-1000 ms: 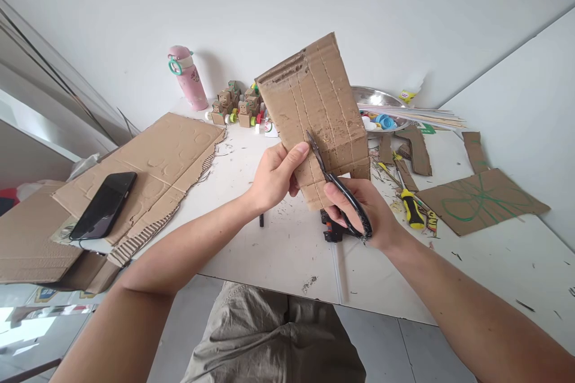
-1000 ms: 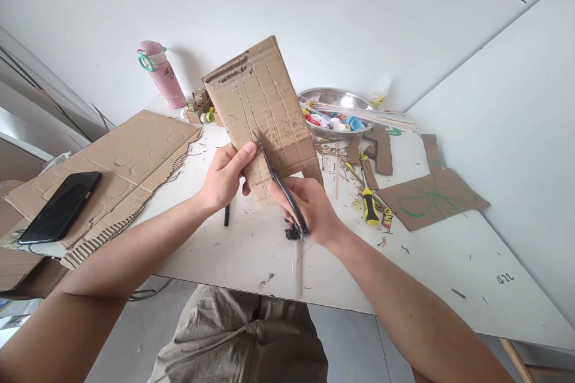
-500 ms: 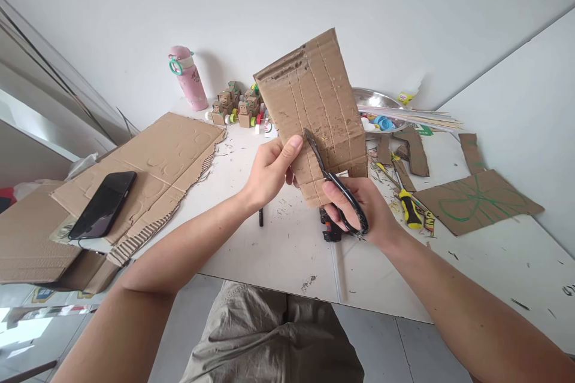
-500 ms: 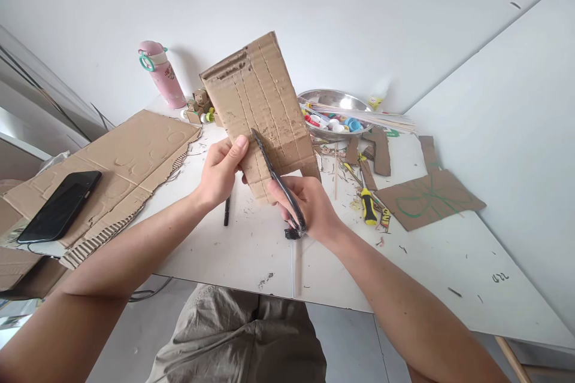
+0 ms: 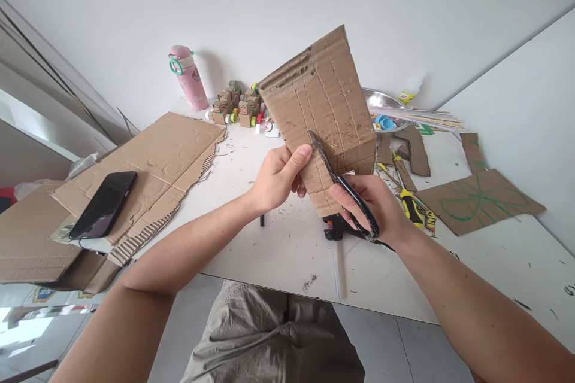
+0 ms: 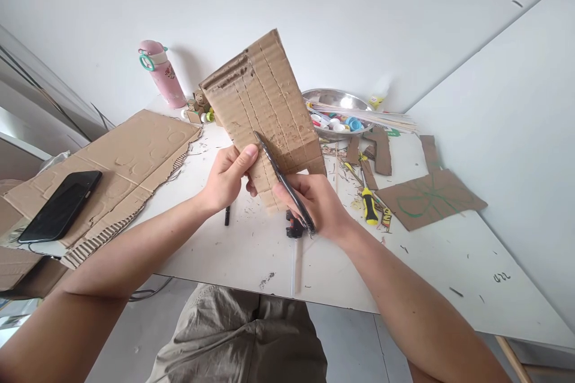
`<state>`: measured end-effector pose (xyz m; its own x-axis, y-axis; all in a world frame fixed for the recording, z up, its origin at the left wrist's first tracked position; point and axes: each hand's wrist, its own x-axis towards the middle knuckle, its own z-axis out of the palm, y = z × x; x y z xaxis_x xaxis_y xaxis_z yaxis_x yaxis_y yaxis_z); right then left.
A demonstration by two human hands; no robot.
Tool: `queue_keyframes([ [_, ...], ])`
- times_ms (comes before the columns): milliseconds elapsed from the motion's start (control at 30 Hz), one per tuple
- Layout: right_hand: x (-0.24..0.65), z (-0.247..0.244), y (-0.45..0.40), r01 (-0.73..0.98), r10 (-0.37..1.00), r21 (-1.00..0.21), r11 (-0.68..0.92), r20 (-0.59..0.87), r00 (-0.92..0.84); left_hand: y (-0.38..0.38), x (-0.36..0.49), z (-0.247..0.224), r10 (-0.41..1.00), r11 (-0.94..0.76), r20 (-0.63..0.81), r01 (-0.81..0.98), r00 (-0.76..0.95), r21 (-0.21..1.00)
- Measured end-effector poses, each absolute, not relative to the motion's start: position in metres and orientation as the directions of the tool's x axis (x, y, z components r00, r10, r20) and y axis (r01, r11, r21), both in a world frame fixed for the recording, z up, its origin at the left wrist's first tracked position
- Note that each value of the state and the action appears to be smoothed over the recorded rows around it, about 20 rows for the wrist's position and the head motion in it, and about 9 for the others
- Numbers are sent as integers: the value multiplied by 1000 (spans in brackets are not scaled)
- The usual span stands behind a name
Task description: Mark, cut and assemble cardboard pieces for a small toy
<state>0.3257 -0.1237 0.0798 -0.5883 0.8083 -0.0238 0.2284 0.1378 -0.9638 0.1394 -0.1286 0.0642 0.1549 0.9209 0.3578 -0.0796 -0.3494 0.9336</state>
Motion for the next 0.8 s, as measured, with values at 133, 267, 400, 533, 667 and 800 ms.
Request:
queue_keyframes([
  [133,325,81,-122,255,827,-947,196,20,-562,-127,136,67,915,-368,378,-92,141,925],
  [267,325,82,-121,251,817,-950,184,5,-577,-126,133,67,924,-371,378,-109,56,922],
  [400,329,82,-119,254,755,-954,158,-49,-654,-127,135,64,924,-356,367,-108,106,928],
  [533,332,80,-116,262,744,-937,230,-4,-668,-129,137,62,927,-324,343,-132,156,937],
  [667,333,78,-114,284,762,-921,266,20,-647,-130,138,63,920,-337,358,-145,159,930],
  [800,332,76,-113,294,782,-925,239,4,-623,-131,141,63,923,-343,360,-129,135,930],
])
